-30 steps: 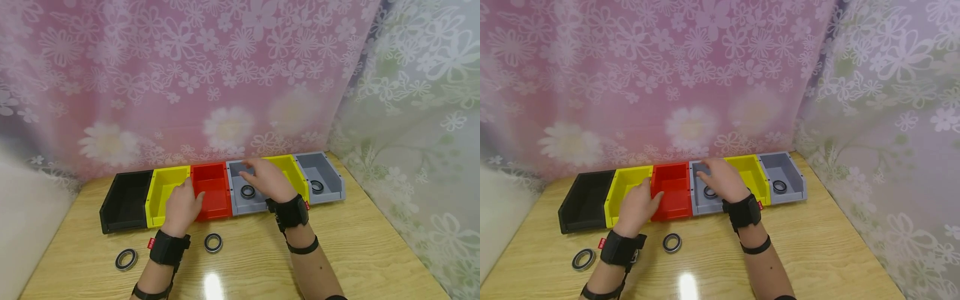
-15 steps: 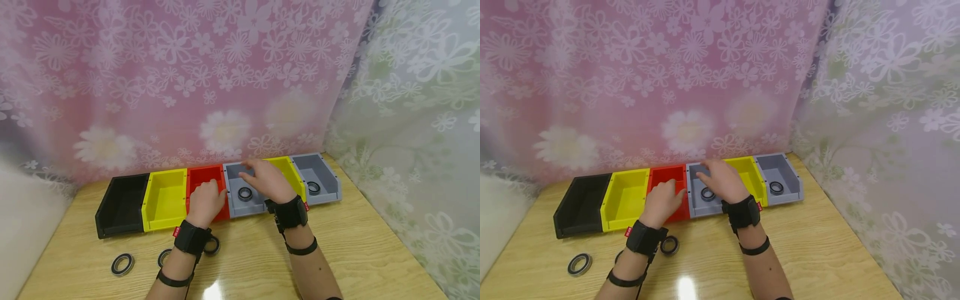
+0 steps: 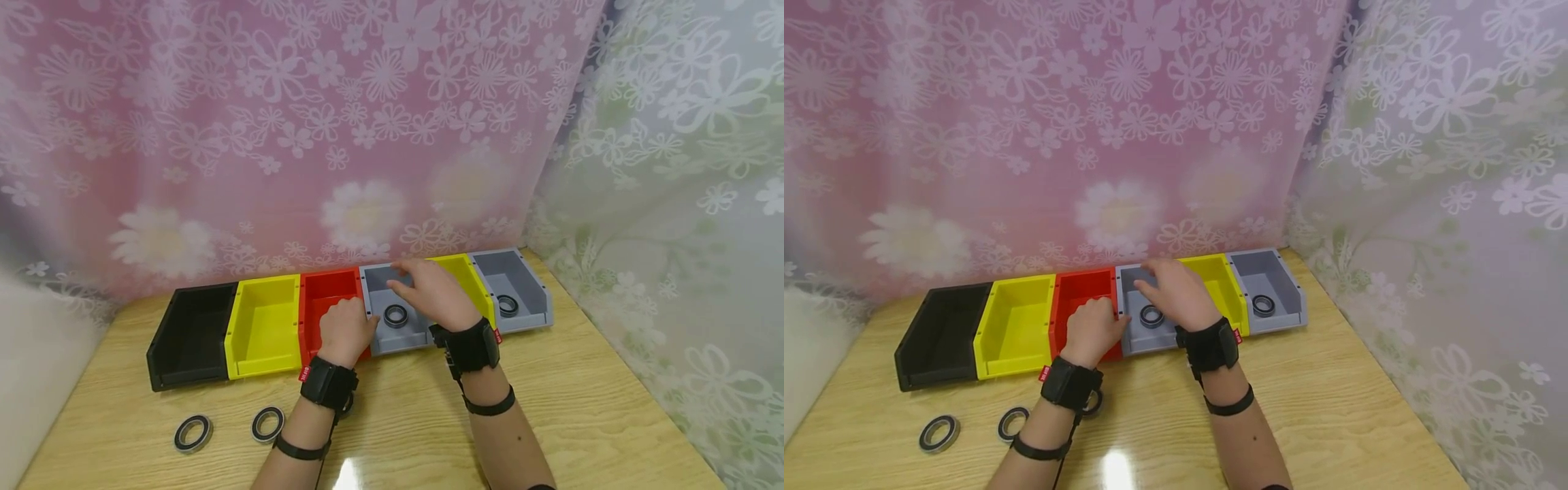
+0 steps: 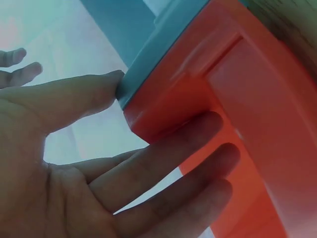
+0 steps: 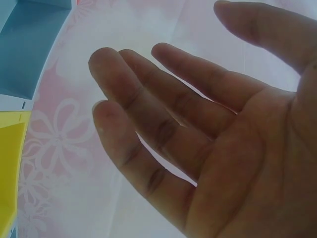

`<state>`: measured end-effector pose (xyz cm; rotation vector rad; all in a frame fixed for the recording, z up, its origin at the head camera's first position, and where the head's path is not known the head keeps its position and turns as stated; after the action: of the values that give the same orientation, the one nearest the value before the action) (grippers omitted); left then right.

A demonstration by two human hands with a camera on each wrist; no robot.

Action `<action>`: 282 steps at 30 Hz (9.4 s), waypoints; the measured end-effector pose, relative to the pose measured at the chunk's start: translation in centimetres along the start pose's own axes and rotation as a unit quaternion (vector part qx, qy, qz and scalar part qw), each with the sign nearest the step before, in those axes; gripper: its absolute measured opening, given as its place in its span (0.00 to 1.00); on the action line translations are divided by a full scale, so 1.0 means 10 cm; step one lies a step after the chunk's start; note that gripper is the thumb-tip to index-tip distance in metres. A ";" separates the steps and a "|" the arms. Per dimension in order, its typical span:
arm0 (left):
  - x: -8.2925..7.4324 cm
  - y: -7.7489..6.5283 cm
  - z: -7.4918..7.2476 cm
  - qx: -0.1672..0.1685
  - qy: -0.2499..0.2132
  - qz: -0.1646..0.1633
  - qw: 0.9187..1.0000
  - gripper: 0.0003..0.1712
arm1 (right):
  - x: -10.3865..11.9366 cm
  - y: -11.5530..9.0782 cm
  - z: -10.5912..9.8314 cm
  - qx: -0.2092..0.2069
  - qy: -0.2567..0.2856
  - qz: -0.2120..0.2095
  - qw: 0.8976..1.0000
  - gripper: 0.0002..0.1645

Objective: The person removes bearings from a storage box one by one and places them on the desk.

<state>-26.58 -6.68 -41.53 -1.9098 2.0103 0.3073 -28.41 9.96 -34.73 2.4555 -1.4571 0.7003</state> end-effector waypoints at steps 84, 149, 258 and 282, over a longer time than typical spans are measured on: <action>0.03 0.01 0.05 0.029 -0.026 -0.007 0.999 0.19 | -0.32 0.57 0.90 0.064 -0.211 0.084 0.972 0.08; 0.09 -0.01 0.02 0.026 -0.015 -0.002 1.000 0.22 | 0.37 -0.38 0.02 0.033 -0.100 0.019 0.994 0.23; 0.06 0.02 0.04 0.033 -0.022 -0.002 0.999 0.21 | 0.09 -0.21 0.02 -0.019 -0.078 -0.016 0.997 0.22; 0.04 0.00 -0.01 0.011 -0.003 0.001 1.000 0.25 | -0.50 -0.46 -0.46 0.002 -0.025 0.071 0.997 0.32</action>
<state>-26.63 -7.07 -41.63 -1.8926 2.0031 0.2895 -27.75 17.96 -32.87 2.4072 -1.6631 0.6734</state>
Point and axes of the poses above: each hand's wrist, its own y-axis towards the middle knuckle, its own z-axis out of the palm, x = y × z, the point moved 1 cm from there along y, towards the middle knuckle, and after that the axes turned 12 degrees about x, right-handed, at the moved point
